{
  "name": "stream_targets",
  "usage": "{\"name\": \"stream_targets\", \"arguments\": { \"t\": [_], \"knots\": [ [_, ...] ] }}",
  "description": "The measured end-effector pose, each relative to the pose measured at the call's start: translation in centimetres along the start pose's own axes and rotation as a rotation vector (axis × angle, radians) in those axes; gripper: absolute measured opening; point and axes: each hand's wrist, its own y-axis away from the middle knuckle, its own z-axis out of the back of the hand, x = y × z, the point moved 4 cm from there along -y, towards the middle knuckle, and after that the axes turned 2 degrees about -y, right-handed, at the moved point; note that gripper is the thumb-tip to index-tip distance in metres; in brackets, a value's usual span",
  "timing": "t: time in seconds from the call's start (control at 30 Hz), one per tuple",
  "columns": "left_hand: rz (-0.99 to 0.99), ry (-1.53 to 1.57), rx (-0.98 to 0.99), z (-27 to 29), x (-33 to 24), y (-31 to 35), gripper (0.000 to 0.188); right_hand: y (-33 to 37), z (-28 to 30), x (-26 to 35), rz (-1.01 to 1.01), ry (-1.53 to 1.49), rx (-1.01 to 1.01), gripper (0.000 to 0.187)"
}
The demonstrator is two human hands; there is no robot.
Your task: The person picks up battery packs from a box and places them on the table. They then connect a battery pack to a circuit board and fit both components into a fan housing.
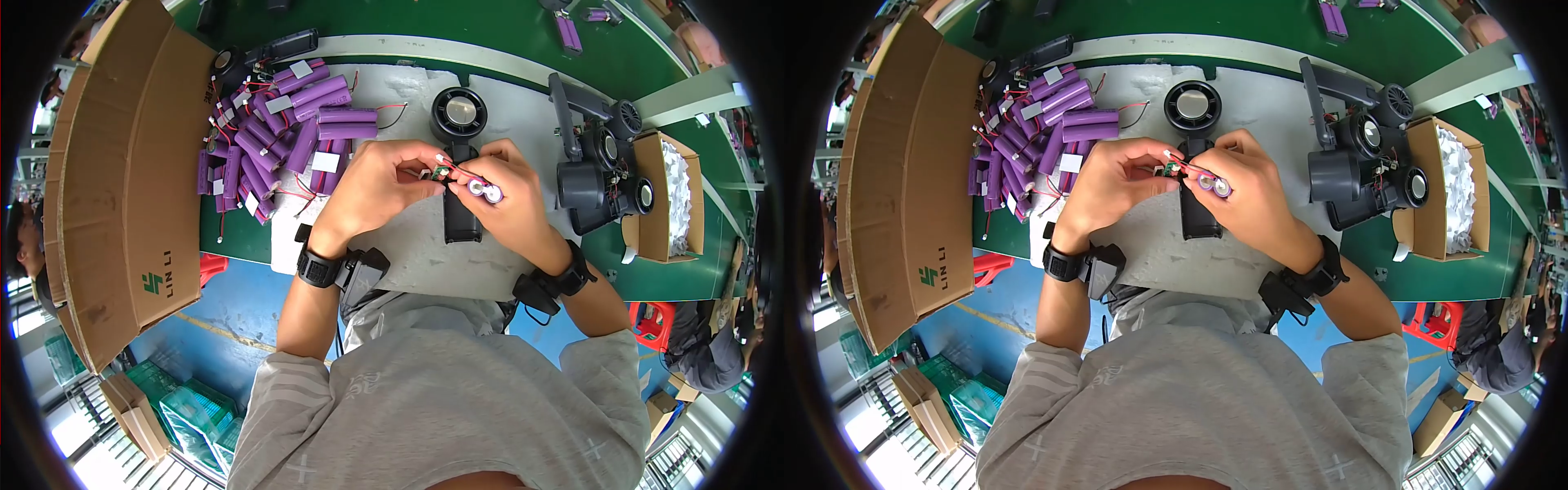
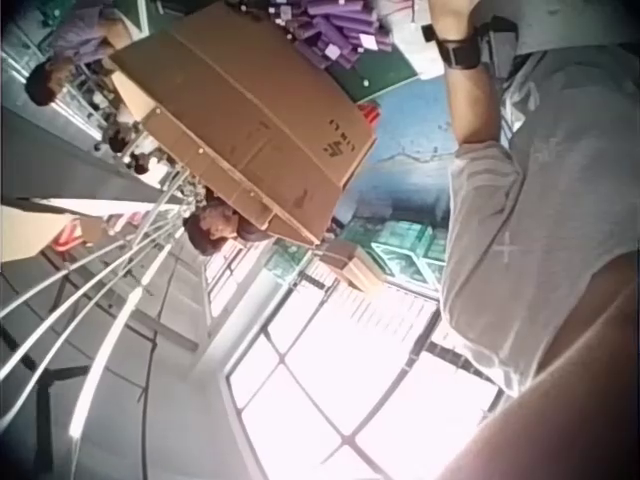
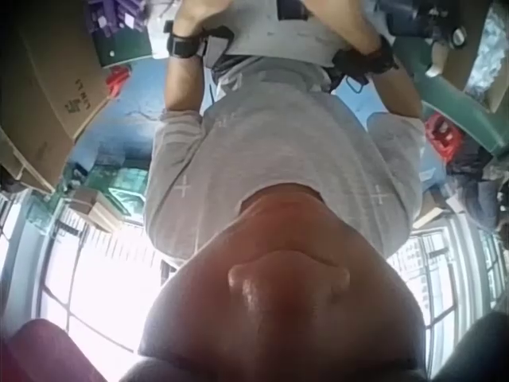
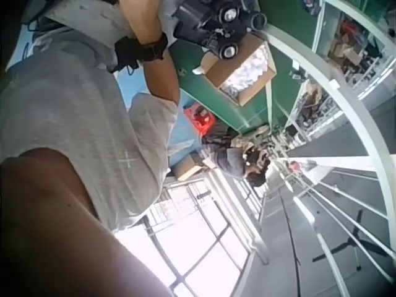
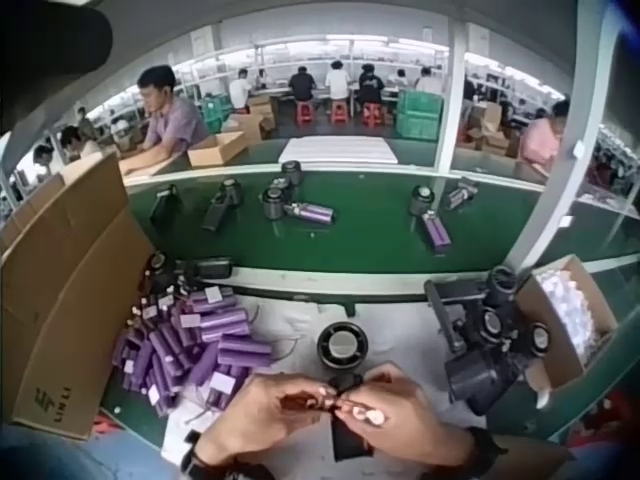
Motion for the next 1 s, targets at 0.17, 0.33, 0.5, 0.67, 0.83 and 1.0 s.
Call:
{"name": "stream_targets", "arguments": {
  "t": [0.17,0.33,0.5,0.67,0.83,1.0],
  "knots": [
    [-0.015,-0.053,-0.009,0.11,-0.27,0.02,0.03,-0.13,0.17,0.04,-0.073,-0.033,0.003,0.019],
    [-0.01,-0.055,-0.016,0.06,0.18,0.05,0.028,-0.27,0.13,0.04,-0.091,-0.059,0.014,0.02],
    [-0.007,-0.014,0.0,0.12,0.47,-0.02,0.03,-0.18,-0.03,-0.02,-0.132,-0.034,0.028,0.02],
    [0.047,0.029,0.079,-0.03,0.42,0.36,0.035,-0.18,-0.05,0.15,-0.092,-0.011,0.027,0.02],
    [0.076,0.072,0.13,0.34,-0.22,0.67,0.037,-0.17,0.0,0.33,-0.094,-0.016,0.034,0.02],
    [0.023,0.027,0.124,0.38,0.08,0.45,0.035,-0.38,-0.05,0.58,-0.047,0.007,0.058,0.02]
  ]
}}
